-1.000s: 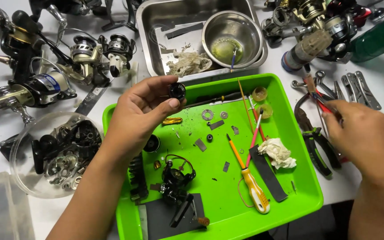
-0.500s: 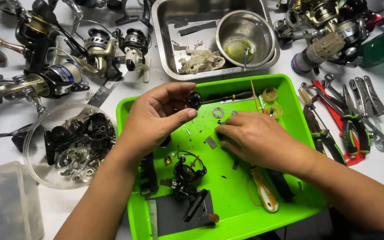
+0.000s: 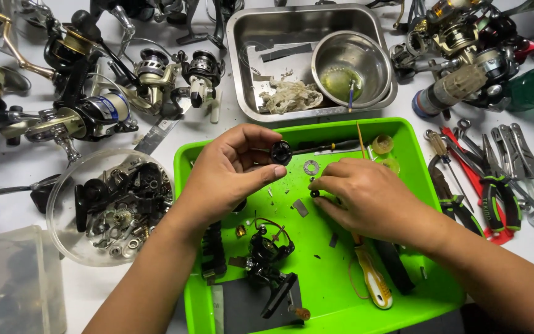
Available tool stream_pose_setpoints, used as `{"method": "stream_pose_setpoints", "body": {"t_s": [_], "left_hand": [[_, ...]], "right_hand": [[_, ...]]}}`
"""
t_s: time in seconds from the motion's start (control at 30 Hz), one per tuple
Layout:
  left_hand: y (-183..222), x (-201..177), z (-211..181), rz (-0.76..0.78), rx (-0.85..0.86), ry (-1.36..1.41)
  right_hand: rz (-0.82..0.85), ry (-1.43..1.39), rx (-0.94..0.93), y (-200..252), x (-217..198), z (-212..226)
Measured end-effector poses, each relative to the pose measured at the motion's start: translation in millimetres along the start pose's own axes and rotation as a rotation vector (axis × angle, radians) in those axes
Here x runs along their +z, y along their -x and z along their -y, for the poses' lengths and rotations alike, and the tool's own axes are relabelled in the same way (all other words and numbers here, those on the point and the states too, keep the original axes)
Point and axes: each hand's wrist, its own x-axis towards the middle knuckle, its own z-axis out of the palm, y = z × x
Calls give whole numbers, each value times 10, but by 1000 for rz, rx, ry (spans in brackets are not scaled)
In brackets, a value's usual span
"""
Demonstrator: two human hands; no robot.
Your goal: Assembling a fishing reel drag system by lubricating and installing washers into the spool.
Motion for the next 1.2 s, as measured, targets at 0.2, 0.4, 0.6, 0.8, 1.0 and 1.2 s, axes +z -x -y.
{"method": "stream_pose_setpoints", "body": {"t_s": [0.2, 0.4, 0.6, 0.8, 1.0, 1.2], "left_hand": [[-7, 22, 20, 25, -24, -90], [-14, 24, 55, 55, -37, -280], [7, -16, 65, 159, -66, -210], [15, -1, 42, 191, -94, -226], [24, 29, -20, 194, -19, -263], [29, 8, -25, 108, -124, -184]], "right_hand": [[-320, -114, -143, -91, -424, 179], [-479, -58, -252, -207, -373, 294], [-473, -32, -272, -169, -254, 247], [-486, -8, -262, -136, -279, 239], [-446, -52, -265, -71, -376, 157], [-585, 102, -73, 388, -1025, -156]]}}
